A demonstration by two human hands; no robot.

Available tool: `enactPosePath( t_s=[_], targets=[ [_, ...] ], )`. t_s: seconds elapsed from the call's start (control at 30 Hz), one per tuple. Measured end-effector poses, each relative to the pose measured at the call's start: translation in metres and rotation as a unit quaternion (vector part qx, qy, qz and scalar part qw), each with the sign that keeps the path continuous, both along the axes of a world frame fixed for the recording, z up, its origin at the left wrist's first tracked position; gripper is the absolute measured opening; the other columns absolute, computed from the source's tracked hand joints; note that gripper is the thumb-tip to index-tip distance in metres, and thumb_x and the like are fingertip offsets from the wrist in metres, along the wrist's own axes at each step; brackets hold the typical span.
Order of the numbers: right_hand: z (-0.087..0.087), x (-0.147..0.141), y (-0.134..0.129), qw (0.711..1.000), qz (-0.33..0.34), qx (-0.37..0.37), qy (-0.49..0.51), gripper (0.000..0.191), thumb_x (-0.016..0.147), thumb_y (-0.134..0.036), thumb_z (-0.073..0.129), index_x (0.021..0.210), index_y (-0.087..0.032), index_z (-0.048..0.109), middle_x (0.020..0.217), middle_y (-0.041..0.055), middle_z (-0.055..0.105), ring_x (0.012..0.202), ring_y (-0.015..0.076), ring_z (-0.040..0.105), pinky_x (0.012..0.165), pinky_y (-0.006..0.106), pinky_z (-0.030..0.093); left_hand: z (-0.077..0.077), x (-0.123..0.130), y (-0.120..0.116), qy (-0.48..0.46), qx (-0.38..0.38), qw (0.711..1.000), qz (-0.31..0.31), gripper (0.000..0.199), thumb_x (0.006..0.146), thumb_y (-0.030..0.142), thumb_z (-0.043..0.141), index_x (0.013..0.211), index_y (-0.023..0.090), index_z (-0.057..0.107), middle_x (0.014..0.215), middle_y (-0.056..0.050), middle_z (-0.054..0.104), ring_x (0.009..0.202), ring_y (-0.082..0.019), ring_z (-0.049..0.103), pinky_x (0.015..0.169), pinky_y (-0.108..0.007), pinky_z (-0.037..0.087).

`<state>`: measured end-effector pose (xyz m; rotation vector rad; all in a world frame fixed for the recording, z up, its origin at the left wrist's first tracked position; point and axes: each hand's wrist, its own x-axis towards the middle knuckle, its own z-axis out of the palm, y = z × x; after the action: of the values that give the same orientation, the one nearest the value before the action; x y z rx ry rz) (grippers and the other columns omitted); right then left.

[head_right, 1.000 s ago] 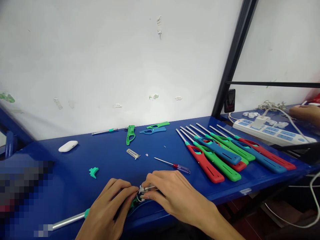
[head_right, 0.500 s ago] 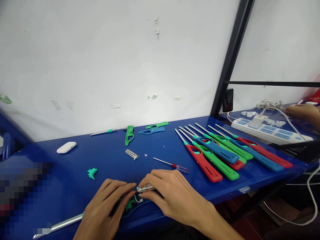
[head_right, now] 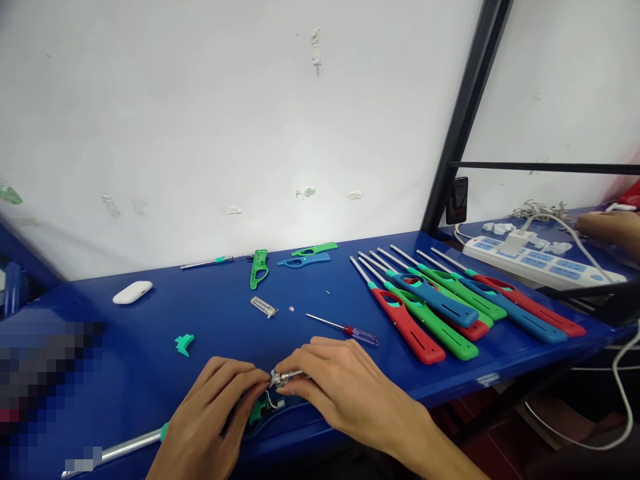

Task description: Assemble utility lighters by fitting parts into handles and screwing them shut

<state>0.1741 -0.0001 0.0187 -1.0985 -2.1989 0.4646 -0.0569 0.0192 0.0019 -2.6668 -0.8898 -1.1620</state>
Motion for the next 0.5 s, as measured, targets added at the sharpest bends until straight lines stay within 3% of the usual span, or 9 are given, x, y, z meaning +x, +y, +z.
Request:
enactPosePath(
  t_s=[0.23, 0.5],
  targets=[
    [0.0, 0.002, -0.002, 0.996, -0.055, 0.045, -0.05, 0.021, 0.112, -0.041, 0.055, 0.118, -0.031, 0.072, 0.111, -0.0002, 0.071, 0.103, 0.0176, 0.067, 0.074, 0.03, 0.043, -0.002, -0.004, -0.002, 0.004, 0.017, 1.0, 0.022, 0.021, 0.109, 0.012, 0.05, 0.119, 0.02, 0.066, 0.1, -0.003, 0.076, 0.088, -0.021, 0.069, 0.079, -0.035, 0.061],
    [-0.001, 0.007, -0.003, 0.995, -0.051, 0.035, -0.082, 0.027, 0.113, -0.045, 0.051, 0.122, -0.034, 0.074, 0.11, -0.0003, 0.067, 0.1, 0.0171, 0.065, 0.08, 0.03, 0.045, -0.013, -0.013, -0.014, 0.06, 0.053, 0.995, 0.065, 0.024, 0.105, 0.026, 0.06, 0.128, 0.021, 0.065, 0.111, -0.009, 0.073, 0.101, -0.027, 0.07, 0.081, -0.041, 0.065]
  ],
)
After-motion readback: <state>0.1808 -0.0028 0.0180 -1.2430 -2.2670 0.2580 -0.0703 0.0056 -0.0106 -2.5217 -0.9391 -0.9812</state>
